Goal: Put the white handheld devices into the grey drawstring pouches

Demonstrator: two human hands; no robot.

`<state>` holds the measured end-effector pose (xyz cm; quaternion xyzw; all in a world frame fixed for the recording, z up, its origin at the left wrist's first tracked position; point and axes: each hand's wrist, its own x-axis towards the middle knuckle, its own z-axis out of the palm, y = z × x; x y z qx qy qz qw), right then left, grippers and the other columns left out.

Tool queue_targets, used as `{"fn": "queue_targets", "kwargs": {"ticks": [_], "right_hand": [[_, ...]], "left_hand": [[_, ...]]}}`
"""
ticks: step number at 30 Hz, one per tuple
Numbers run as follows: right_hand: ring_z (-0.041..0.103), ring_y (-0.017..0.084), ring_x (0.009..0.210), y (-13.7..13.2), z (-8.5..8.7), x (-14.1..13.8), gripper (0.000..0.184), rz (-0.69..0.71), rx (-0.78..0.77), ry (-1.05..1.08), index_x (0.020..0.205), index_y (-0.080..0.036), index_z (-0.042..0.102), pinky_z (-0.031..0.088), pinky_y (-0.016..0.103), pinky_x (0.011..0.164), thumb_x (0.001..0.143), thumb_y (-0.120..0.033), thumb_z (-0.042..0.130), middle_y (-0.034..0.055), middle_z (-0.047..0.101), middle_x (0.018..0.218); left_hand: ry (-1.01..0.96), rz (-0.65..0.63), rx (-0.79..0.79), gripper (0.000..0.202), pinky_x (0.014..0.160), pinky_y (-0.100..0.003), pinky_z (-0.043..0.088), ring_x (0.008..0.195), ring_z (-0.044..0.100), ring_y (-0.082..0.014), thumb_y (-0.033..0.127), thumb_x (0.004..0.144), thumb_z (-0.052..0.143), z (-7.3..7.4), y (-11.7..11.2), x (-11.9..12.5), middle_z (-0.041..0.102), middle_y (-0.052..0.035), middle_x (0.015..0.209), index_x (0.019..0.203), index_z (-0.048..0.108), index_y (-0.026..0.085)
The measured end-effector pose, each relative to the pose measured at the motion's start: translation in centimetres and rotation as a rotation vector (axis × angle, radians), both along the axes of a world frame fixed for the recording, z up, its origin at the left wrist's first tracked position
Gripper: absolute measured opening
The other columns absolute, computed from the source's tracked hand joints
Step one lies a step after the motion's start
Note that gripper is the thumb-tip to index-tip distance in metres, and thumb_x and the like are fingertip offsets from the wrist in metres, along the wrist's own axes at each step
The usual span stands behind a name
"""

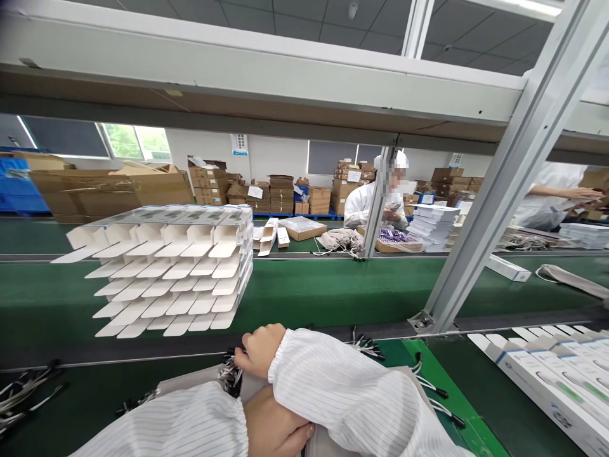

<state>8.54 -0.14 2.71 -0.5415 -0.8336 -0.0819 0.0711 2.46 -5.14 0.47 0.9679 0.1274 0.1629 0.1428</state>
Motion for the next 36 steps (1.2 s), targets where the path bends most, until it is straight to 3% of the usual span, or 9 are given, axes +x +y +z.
{"fn": "queue_targets", "kwargs": {"ticks": [7, 17, 30, 36], "right_hand": [[0.056, 0.021, 0.062, -0.08, 0.09, -0.03, 0.033, -0.002, 0.0, 0.014, 0.072, -0.017, 0.056, 0.039, 0.028, 0.05, 0.077, -0.039, 0.032, 0.0048, 0.059, 0.067], [0.056, 0.02, 0.064, -0.25, 0.56, 0.03, 0.034, 0.01, -0.027, 0.014, 0.073, -0.016, 0.056, 0.039, 0.027, 0.052, 0.078, -0.039, 0.031, 0.0053, 0.059, 0.068], [0.055, 0.019, 0.059, -0.16, 0.22, 0.08, 0.033, 0.001, 0.025, 0.027, 0.07, -0.018, 0.056, 0.037, 0.026, 0.049, 0.077, -0.039, 0.032, 0.0047, 0.058, 0.064], [0.055, 0.019, 0.061, -0.14, 0.01, 0.06, 0.034, 0.001, 0.019, 0.007, 0.072, -0.018, 0.056, 0.038, 0.026, 0.051, 0.077, -0.04, 0.03, 0.0051, 0.058, 0.065]], "left_hand": [[-0.022, 0.007, 0.027, 0.022, 0.078, -0.025, 0.039, 0.096, 0.047, -0.0182, 0.032, 0.074, 0.043, -0.65, 0.27, 0.19, 0.053, 0.0038, 0.105, 0.095, 0.049, 0.029], [-0.007, -0.05, 0.006, 0.03, 0.081, -0.024, 0.038, 0.101, 0.044, -0.0184, 0.032, 0.075, 0.041, 0.08, 0.48, 0.08, 0.049, 0.0032, 0.111, 0.104, 0.045, 0.029], [0.016, -0.034, 0.043, 0.027, 0.079, -0.024, 0.037, 0.1, 0.044, -0.0184, 0.032, 0.074, 0.042, -0.37, 0.5, 0.23, 0.05, 0.0032, 0.108, 0.099, 0.047, 0.027], [-0.032, 0.045, 0.014, 0.031, 0.081, -0.022, 0.037, 0.098, 0.045, -0.0176, 0.03, 0.072, 0.046, -0.36, -0.14, 0.44, 0.047, 0.009, 0.112, 0.103, 0.046, 0.033]]}}
